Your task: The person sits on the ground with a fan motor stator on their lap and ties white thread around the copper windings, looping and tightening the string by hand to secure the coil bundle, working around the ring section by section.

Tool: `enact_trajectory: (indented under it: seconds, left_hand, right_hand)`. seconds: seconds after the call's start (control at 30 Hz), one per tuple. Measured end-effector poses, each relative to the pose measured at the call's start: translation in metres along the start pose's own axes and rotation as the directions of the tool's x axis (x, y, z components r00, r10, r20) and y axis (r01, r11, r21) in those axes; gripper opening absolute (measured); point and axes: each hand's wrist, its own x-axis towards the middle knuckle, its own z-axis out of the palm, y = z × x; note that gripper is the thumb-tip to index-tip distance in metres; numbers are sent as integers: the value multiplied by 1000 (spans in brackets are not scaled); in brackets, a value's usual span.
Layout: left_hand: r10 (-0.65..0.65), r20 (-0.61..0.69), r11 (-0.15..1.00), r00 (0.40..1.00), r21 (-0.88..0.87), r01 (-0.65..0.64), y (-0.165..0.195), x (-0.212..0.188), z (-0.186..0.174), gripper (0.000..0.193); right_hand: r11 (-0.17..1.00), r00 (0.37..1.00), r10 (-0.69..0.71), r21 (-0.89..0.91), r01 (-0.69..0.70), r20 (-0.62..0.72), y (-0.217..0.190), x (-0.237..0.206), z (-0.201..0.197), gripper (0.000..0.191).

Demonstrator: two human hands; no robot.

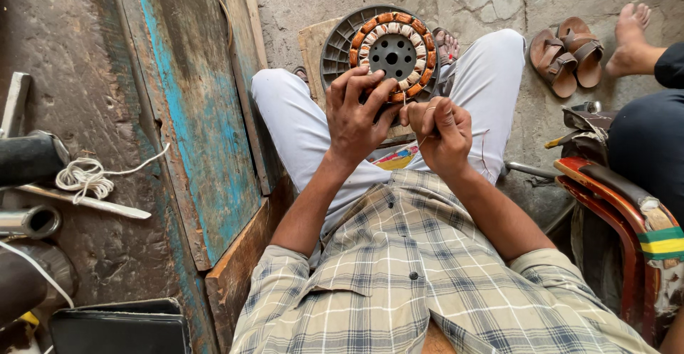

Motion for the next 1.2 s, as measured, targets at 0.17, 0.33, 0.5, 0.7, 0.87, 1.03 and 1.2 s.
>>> enact_trajectory:
  seconds: [0.17,0.33,0.5,0.7,0.87,1.03,1.2]
  left_hand:
    - [-25,-15,1000,1000,-9,25,4,4,-4,51]
    - [-63,-15,998,998,-21,63,9,5,-7,49]
    - [-28,-17,1000,999,0,28,9,5,-7,47]
    - [-11,-9,1000,1000,26,11,13,5,-8,45]
    - [16,-36,1000,999,15,-16,11,11,-7,45]
    - [229,-26,973,973,33,-228,20,-2,0,35]
    - [457,170,860,873,-334,-385,48,-36,9,14]
  right_hand:
    - [999,999,-33,-33,33,-14,1,-3,5,48]
    - [995,999,-45,-91,45,3,-3,-9,1,49]
    - [995,999,-44,-93,46,21,-6,-6,-11,50]
    - [969,994,-40,-238,63,99,-19,-6,-2,48]
    - [438,945,-137,-837,328,298,-43,-20,-3,17]
    - [306,974,211,-952,12,81,-60,-67,-30,12]
    - [145,943,273,-977,155,190,-59,-106,-75,15]
